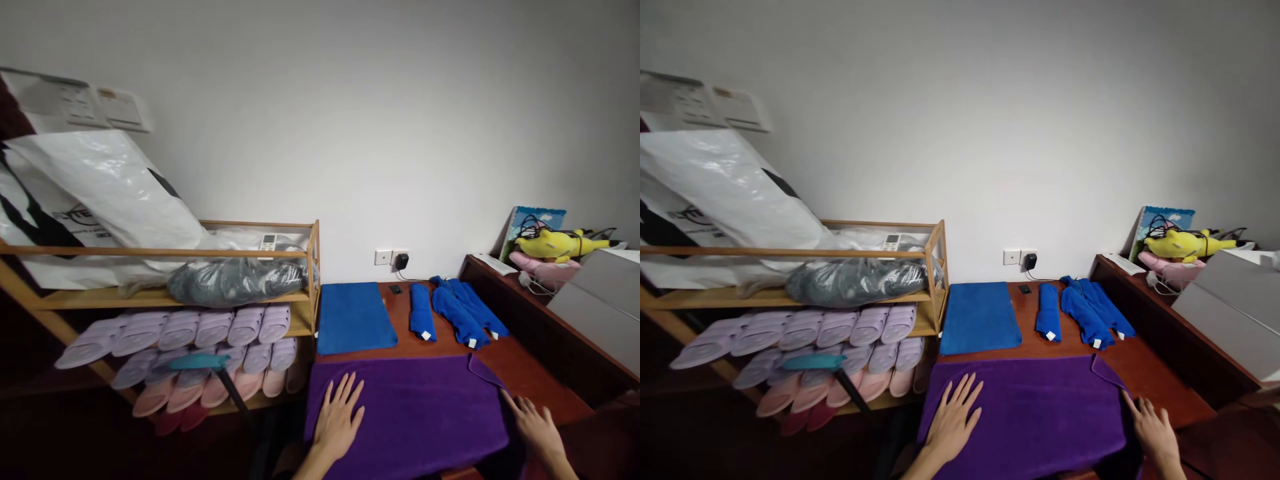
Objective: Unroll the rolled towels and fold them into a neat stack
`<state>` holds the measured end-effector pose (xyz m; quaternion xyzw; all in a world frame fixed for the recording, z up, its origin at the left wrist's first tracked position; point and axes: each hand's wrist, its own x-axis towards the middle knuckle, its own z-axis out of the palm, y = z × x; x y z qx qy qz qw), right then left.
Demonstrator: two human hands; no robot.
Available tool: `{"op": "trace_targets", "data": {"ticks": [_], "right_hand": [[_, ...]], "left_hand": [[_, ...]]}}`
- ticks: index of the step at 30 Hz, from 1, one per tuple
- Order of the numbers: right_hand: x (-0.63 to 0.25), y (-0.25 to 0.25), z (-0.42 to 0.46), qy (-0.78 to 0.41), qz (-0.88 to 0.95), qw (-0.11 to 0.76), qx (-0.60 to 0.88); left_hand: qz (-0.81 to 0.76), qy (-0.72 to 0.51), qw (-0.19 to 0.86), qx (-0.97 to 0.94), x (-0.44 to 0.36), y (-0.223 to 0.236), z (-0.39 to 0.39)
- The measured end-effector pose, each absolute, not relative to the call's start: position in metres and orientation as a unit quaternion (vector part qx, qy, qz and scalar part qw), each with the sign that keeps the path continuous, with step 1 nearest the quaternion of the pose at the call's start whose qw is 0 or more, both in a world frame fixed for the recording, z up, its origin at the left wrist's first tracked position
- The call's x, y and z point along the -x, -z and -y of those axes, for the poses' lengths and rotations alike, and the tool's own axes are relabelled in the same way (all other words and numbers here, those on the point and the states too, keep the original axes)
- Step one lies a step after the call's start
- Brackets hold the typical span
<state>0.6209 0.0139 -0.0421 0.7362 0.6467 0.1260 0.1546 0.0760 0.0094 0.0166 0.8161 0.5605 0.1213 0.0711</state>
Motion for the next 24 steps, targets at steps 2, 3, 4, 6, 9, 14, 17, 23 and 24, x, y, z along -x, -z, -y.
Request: {"op": "trace_targets", "data": {"ticks": [2, 3, 4, 6, 9, 14, 17, 23, 24], "right_hand": [[-0.629, 0.033, -0.012, -0.151, -0.637, 0.186, -0.732], [-0.628, 0.028, -0.012, -0.155, -0.627, 0.183, -0.741], [-0.623, 0.024, -0.014, -0.155, -0.611, 0.169, -0.757], [-0.6, 0.018, -0.019, -0.152, -0.578, 0.119, -0.793], [-0.537, 0.014, -0.027, -0.134, -0.591, 0.005, -0.796], [-0.443, 0.026, -0.035, 0.031, -0.69, -0.131, -0.711], [-0.448, 0.034, -0.041, 0.018, -0.661, -0.142, -0.737], [-0.529, 0.052, -0.067, -0.053, -0.555, -0.128, -0.82], [-0.538, 0.054, -0.072, -0.053, -0.561, -0.124, -0.817]], "left_hand": [[-0.558, -0.124, 0.06, -0.818, -0.069, -0.016, -0.009], [-0.558, -0.125, 0.055, -0.819, -0.066, -0.016, -0.009], [-0.557, -0.125, 0.051, -0.819, -0.063, -0.016, -0.009], [-0.558, -0.126, 0.045, -0.819, -0.06, -0.015, -0.009], [-0.567, -0.125, 0.042, -0.813, -0.058, -0.013, -0.01], [-0.568, -0.127, 0.046, -0.812, -0.059, -0.015, -0.01], [-0.568, -0.129, 0.054, -0.811, -0.058, -0.017, -0.009], [-0.564, -0.134, 0.052, -0.813, -0.054, -0.015, -0.013], [-0.562, -0.134, 0.051, -0.815, -0.054, -0.015, -0.014]]}}
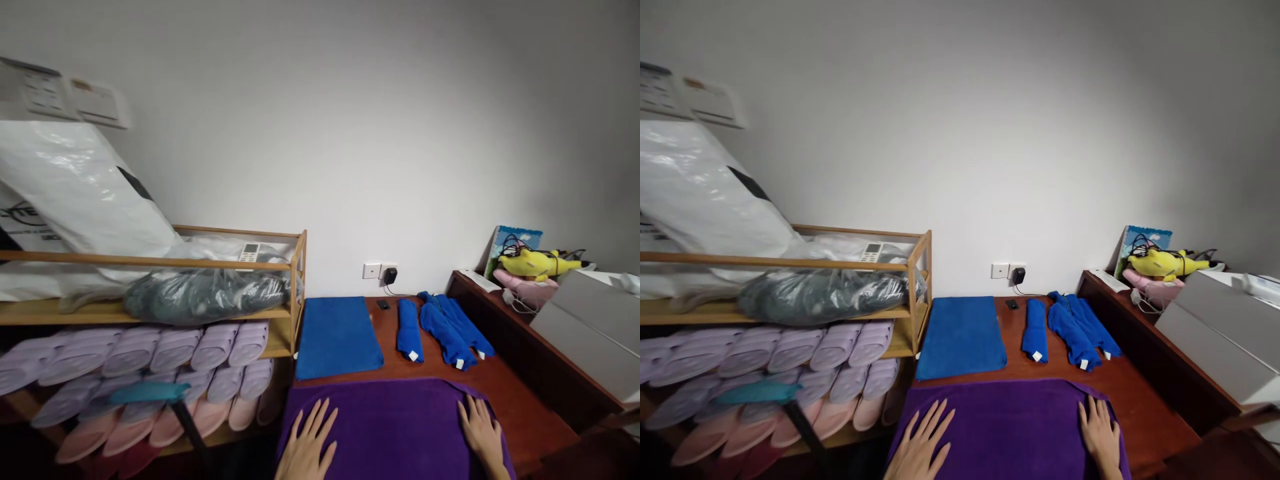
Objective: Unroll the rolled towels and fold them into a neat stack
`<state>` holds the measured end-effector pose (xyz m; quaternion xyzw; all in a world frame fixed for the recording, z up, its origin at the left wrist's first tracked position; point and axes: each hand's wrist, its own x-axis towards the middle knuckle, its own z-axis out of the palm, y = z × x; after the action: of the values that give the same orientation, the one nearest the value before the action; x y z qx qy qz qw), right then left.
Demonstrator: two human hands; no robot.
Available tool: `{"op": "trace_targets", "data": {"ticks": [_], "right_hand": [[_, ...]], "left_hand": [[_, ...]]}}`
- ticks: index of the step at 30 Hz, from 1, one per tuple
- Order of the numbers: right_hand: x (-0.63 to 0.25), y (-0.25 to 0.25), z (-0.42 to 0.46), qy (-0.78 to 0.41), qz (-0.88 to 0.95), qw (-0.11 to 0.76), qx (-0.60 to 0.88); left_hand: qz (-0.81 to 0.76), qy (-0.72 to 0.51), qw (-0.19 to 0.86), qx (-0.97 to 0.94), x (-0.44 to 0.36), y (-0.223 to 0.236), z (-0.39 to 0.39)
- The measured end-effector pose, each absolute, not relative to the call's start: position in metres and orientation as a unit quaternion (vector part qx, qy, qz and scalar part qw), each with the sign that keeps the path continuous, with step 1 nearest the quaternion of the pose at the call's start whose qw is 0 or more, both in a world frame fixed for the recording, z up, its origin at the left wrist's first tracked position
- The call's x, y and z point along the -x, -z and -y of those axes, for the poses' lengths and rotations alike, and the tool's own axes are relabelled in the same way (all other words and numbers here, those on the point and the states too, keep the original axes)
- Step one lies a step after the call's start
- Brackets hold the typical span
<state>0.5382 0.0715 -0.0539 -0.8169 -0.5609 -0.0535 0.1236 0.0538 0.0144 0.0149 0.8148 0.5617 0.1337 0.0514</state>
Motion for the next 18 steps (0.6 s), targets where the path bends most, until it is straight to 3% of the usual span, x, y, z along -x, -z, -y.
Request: {"op": "trace_targets", "data": {"ticks": [7, 13, 18], "right_hand": [[-0.555, 0.049, -0.103, 0.108, 0.615, 0.111, 0.773], [-0.574, 0.053, -0.124, 0.018, 0.599, 0.096, 0.795], [-0.576, 0.061, -0.128, 0.03, 0.572, 0.065, 0.817]], "left_hand": [[-0.563, -0.122, 0.043, -0.816, -0.061, -0.023, -0.024], [-0.557, -0.108, 0.027, -0.823, -0.066, -0.025, -0.029], [-0.553, -0.113, -0.001, -0.825, -0.066, -0.02, -0.031]]}}
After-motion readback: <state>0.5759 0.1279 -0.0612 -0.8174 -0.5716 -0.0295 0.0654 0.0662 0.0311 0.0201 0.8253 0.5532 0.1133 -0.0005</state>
